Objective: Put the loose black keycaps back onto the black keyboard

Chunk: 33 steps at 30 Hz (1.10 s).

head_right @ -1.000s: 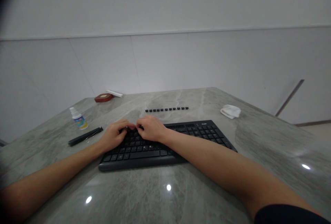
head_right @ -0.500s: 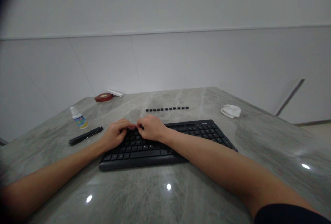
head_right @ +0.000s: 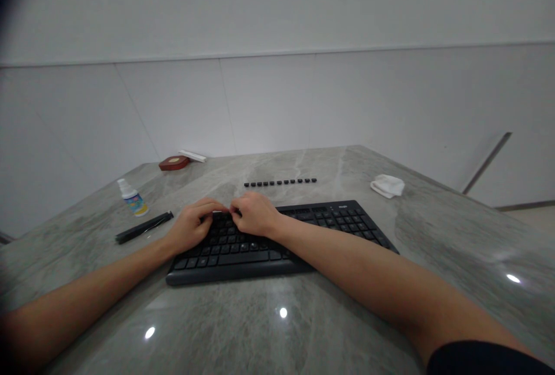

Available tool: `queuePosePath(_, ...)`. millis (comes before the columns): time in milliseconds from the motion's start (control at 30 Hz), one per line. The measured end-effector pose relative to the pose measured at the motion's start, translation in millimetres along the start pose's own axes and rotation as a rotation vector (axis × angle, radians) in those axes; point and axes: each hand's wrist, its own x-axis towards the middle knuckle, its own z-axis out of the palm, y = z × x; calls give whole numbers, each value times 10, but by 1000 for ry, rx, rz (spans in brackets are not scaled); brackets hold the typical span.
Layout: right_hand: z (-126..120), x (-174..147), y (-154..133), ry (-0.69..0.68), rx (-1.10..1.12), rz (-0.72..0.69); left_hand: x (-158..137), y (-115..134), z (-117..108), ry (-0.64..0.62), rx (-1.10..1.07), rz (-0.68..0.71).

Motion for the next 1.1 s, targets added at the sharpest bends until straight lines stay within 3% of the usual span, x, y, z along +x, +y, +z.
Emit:
queuePosePath(600, -18, -4, -12, -10, -84, -111, 7, 13, -2, -1, -28, 10)
queuePosePath(1100, -4, 0, 4, -11, -4, -117, 4, 10, 5, -2, -22, 13)
